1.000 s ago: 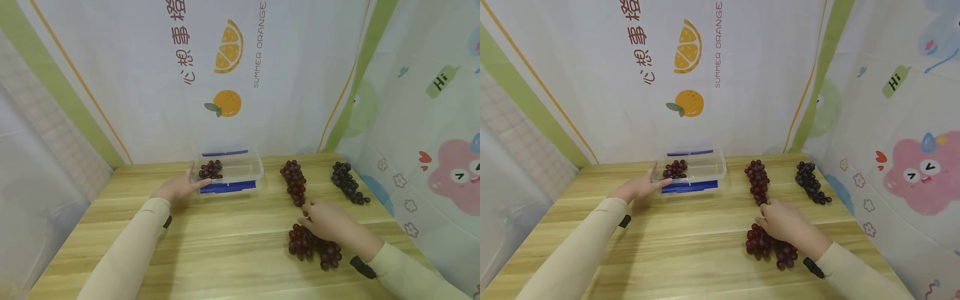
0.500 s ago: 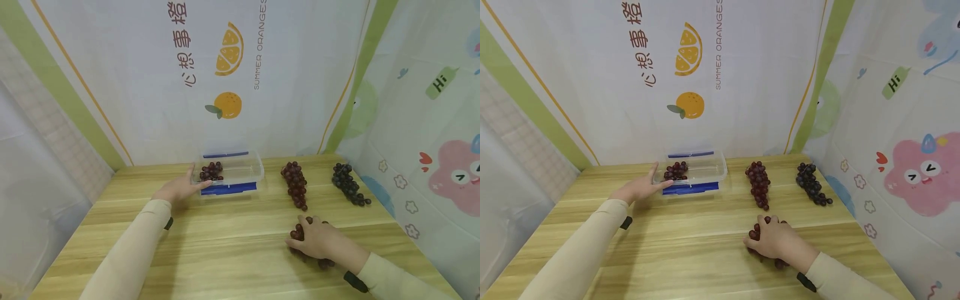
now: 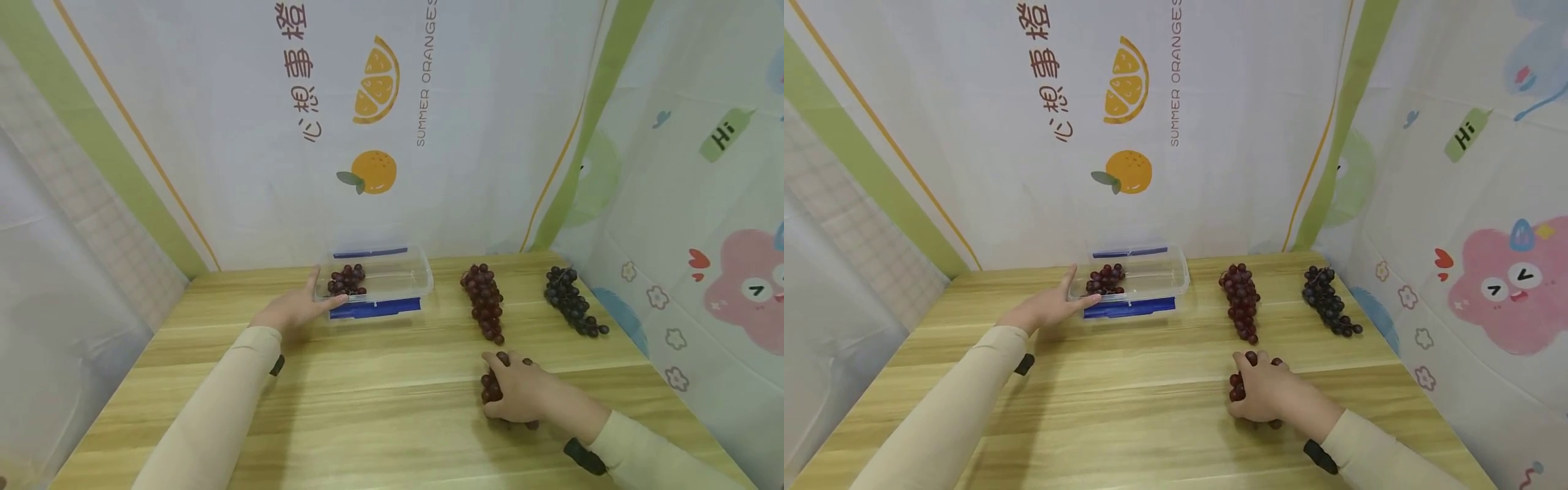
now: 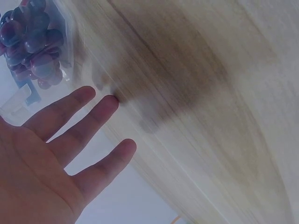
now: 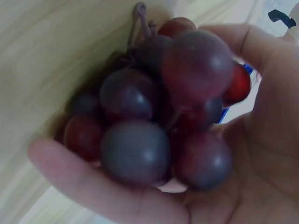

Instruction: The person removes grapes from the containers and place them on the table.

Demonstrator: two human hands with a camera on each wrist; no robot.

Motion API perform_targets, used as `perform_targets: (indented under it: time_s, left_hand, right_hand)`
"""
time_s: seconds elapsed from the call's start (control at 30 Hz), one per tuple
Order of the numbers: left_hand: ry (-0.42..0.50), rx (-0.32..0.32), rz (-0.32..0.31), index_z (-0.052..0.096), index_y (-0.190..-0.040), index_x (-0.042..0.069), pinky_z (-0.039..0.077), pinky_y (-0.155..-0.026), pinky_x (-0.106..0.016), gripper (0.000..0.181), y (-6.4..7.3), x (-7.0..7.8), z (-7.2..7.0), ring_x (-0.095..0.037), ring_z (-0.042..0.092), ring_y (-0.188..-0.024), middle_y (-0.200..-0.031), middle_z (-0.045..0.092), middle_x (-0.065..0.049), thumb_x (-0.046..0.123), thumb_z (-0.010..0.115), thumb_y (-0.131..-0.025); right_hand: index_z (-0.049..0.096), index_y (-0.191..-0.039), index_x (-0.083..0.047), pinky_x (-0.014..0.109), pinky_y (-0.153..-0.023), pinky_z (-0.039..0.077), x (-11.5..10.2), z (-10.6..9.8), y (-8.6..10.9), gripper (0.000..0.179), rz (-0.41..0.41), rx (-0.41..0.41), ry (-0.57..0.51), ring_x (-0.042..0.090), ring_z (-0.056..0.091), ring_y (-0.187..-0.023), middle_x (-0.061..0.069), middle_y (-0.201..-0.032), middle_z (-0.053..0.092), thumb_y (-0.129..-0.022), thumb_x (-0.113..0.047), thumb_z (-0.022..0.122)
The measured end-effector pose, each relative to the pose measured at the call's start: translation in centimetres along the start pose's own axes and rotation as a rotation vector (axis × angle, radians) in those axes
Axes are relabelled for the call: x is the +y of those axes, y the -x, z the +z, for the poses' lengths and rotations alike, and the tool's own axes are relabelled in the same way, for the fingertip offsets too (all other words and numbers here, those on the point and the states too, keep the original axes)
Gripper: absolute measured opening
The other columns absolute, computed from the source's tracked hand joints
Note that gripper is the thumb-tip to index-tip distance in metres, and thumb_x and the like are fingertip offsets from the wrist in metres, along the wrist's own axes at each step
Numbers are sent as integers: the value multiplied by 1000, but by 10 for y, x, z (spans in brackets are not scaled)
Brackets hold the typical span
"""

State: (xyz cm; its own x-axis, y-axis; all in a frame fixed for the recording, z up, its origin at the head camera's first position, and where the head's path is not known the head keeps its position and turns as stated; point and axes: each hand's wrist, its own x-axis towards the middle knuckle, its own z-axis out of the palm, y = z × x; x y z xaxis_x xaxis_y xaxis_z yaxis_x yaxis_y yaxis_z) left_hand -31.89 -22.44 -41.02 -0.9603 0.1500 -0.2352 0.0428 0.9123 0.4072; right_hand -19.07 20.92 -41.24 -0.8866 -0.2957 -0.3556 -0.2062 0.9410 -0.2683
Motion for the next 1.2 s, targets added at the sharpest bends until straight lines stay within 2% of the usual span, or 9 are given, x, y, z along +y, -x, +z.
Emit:
perform_targets:
  time_s: [0.13,0.33,0.47,0.6,0.77,0.87,0.93,1.1,1.2]
  left_hand:
    - [2,4,3,-30,-165,32,45,-110,-74,123,1,-1,1,-56,57,-137,-162,50,-24,101,30,-84]
    - [-7,10,-2,-28,-167,30,48,-108,-73,126,0,-2,0,-57,58,-136,-164,47,-25,104,29,-82]
    - [-9,8,-6,-27,-167,30,49,-107,-72,126,-1,-2,0,-57,59,-135,-162,49,-26,104,29,-82]
    - [-13,13,-2,-26,-167,30,51,-106,-71,127,-2,-2,2,-56,60,-134,-161,50,-26,104,30,-81]
    - [-8,17,7,-26,-167,30,46,-110,-73,127,-1,-2,3,-56,57,-138,-162,49,-25,104,30,-81]
    - [-2,16,21,-27,-167,28,43,-113,-74,126,0,-1,3,-56,53,-141,-165,45,-25,103,30,-82]
    - [8,18,21,-26,-167,28,43,-114,-73,126,0,-2,3,-55,53,-142,-166,44,-23,102,32,-83]
    - [13,13,24,-25,-168,27,45,-112,-73,127,0,-3,2,-54,54,-141,-167,44,-22,101,33,-84]
    - [8,13,29,-24,-168,26,44,-113,-73,126,0,-3,1,-55,52,-143,-167,44,-22,101,33,-84]
  right_hand:
    - [29,-168,-8,68,-87,55,3,-3,2,102,-4,-47,-28,58,63,-118,47,-160,29,-89,-46,81]
    - [20,-171,-9,75,-98,52,5,-18,4,118,-19,-69,-34,62,61,-125,49,-161,27,-86,-65,81]
    - [22,-171,-8,77,-103,47,4,-28,3,116,-20,-63,-33,65,53,-133,47,-162,27,-87,-67,78]
    - [27,-169,-8,75,-104,48,0,-37,1,109,-12,-50,-28,62,53,-136,45,-164,27,-90,-65,77]
    - [34,-165,0,68,-109,49,-12,-53,-3,100,-27,-34,44,55,53,-141,41,-160,41,-94,-59,75]
    - [38,-161,4,64,-111,49,-22,-67,-7,95,-45,-38,115,50,56,-141,35,-154,53,-97,-56,72]
    - [40,-160,6,61,-110,52,-30,-77,-9,92,-59,-50,163,45,63,-134,30,-147,62,-98,-56,71]
    - [44,-159,3,57,-111,53,-53,-107,-20,86,-86,-52,266,38,68,-129,23,-143,67,-101,-56,67]
    - [46,-160,-1,59,-117,48,-69,-124,-31,80,-92,-18,342,40,60,-140,22,-153,61,-103,-56,63]
